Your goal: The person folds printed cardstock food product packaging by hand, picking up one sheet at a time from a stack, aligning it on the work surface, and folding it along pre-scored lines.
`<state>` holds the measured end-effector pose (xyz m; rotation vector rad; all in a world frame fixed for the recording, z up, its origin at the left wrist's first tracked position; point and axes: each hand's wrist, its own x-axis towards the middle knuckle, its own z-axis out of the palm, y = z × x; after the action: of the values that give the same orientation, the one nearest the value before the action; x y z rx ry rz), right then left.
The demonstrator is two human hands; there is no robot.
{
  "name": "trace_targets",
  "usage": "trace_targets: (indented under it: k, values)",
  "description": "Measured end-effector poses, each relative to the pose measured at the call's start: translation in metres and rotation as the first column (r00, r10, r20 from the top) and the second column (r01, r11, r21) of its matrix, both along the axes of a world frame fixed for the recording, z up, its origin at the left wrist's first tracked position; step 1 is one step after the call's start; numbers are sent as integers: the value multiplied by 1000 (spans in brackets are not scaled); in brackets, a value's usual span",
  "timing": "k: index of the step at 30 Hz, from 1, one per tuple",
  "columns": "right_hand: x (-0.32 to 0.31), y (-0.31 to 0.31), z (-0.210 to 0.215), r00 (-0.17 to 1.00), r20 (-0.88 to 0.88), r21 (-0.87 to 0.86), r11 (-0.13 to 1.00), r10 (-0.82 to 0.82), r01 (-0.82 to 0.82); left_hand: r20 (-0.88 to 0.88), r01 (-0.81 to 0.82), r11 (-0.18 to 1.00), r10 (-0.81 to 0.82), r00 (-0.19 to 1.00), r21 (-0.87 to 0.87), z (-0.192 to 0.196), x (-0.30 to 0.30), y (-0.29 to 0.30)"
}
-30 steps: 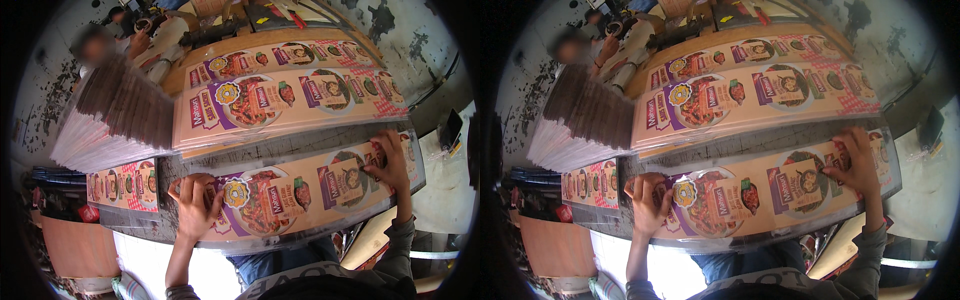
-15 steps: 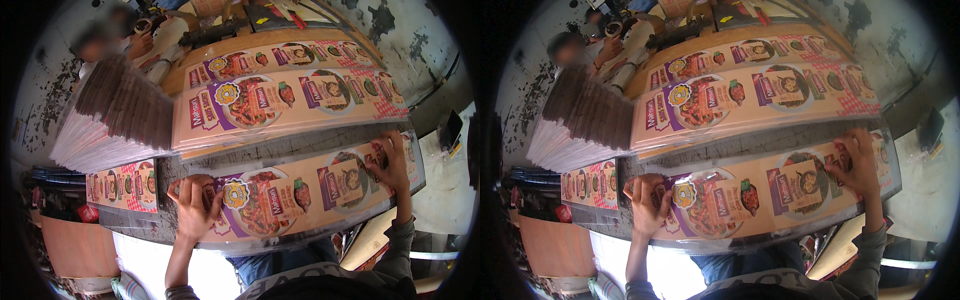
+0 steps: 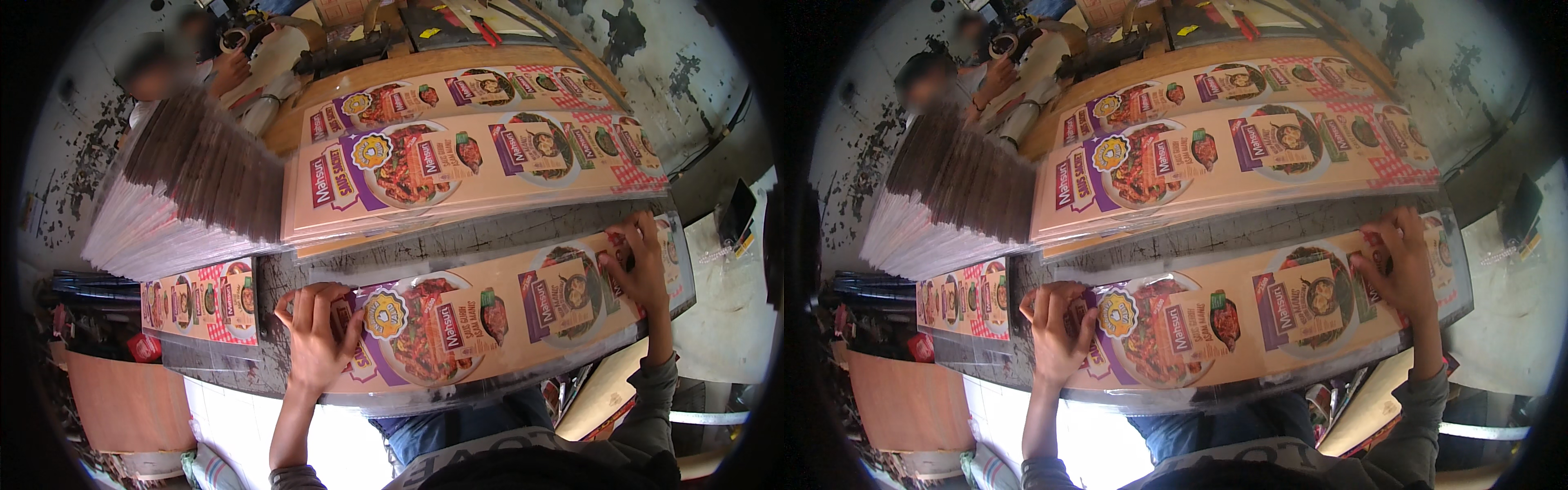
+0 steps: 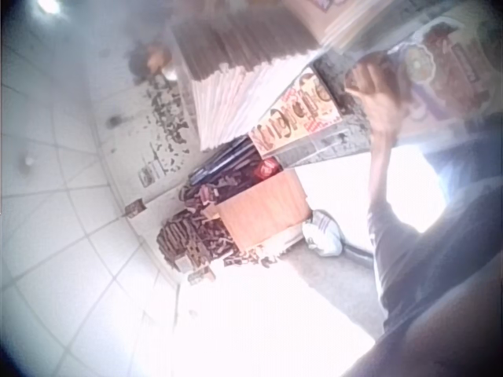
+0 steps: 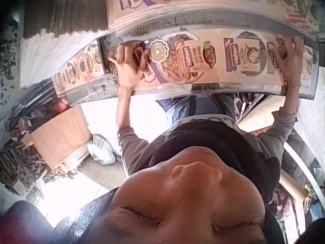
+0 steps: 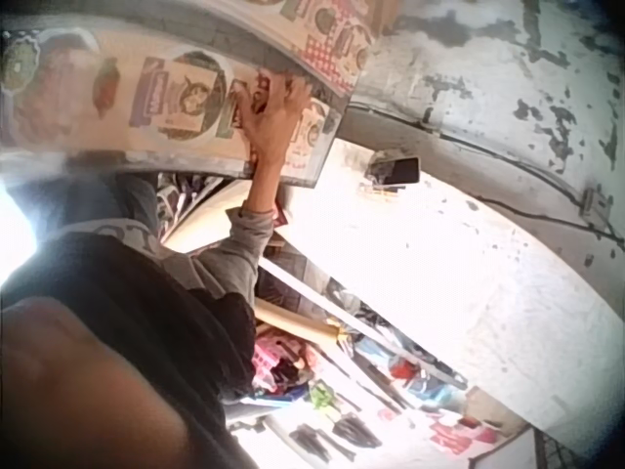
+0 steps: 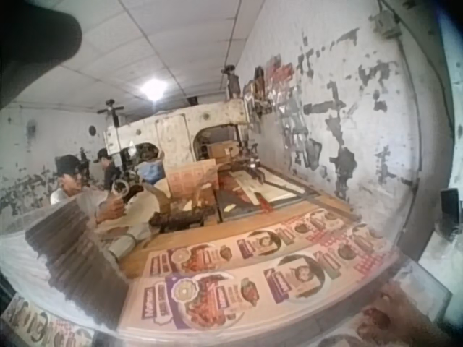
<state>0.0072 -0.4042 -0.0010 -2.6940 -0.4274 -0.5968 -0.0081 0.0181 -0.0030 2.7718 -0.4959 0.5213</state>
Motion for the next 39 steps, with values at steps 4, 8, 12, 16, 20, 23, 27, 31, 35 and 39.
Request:
trace_targets:
  k: [4, 8, 12, 16, 20, 23, 27, 31, 35, 39]
  values:
    - [1, 0, 2, 1000, -9, 12, 1000, 14, -14, 11, -6, 1000, 6, 1000, 15, 3, -1, -2]
    - [-2, 0, 2, 1000, -8, 3, 1000, 8, -8, 13, -10, 1000, 10, 1000, 11, 3, -2, -2]
    - [-1, 2, 2, 1000, -21, 25, 1000, 13, -12, -9, -1, 1000, 1, 1000, 2, 2, -3, 0]
    - [-1, 3, 2, 998, -65, 60, 998, 16, -13, -27, 10, 999, -11, 1000, -36, 2, -1, 0]
    - [-1, 1, 1, 998, -59, 83, 996, -21, 26, -38, 5, 1000, -6, 999, -28, 1, 1, 0]
    - [-1, -2, 1, 996, -86, 78, 996, -36, 43, -22, 4, 1000, -4, 1000, 5, 2, 1, -1]
    - [-1, -2, -1, 997, -77, 73, 997, -15, 21, 65, -79, 997, 77, 995, 26, 4, 1, -2]
    - [-3, -4, -3, 999, -49, -14, 1000, -17, 16, 39, -36, 998, 38, 999, -58, 0, 2, 0]
    - [-1, -6, -2, 993, -110, 58, 997, -36, 43, 44, 0, 995, 4, 999, -104, -2, 5, -1]
    - [-2, -2, -1, 998, -56, 69, 996, -43, 47, 60, 10, 994, -3, 998, -112, -1, 5, 0]
